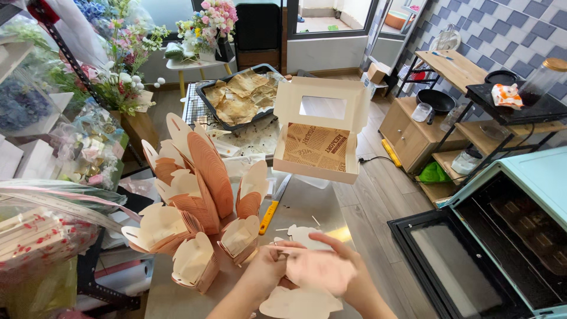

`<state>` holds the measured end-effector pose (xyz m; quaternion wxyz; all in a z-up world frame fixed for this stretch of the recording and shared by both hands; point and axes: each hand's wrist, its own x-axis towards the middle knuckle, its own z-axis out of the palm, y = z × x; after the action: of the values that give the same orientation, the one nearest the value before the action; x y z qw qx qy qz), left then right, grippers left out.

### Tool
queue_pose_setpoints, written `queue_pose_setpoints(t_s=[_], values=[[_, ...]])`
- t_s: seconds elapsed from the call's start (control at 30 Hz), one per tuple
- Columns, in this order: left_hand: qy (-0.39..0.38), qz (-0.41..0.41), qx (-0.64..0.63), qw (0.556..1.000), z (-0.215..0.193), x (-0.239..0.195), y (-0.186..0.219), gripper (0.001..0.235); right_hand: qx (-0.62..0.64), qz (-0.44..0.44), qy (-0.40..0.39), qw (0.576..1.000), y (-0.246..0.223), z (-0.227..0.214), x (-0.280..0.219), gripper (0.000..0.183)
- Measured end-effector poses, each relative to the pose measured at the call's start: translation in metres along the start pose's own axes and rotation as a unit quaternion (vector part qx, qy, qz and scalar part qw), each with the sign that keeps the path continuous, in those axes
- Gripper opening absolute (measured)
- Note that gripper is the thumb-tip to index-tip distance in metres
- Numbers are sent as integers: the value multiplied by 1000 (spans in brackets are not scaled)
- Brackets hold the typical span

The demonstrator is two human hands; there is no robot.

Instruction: The person assembles small peach-colored paper boxes by folding flat pieces and inserting them into pre-formed containers. The person repeatedly picks up a flat piece, folds it, and places it into a box on the table. The process is repeated for multiple units throughout the clip.

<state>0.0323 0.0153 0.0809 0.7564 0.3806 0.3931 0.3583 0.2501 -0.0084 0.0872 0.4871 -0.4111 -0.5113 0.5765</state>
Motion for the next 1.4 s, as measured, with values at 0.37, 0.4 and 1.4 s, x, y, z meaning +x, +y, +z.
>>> queue_pose_setpoints(t_s=[0.37,0.4,1.4], values=[[-5,14,-181,983,22,-18,26,42,266,297,75,914,31,-24,21,48],[-28,-25,-255,966,23,-19,24,45,247,283,91,922,27,-22,21,46],[239,82,-153,955,16,21,-42,48,-526,-187,100,823,-38,15,22,19]])
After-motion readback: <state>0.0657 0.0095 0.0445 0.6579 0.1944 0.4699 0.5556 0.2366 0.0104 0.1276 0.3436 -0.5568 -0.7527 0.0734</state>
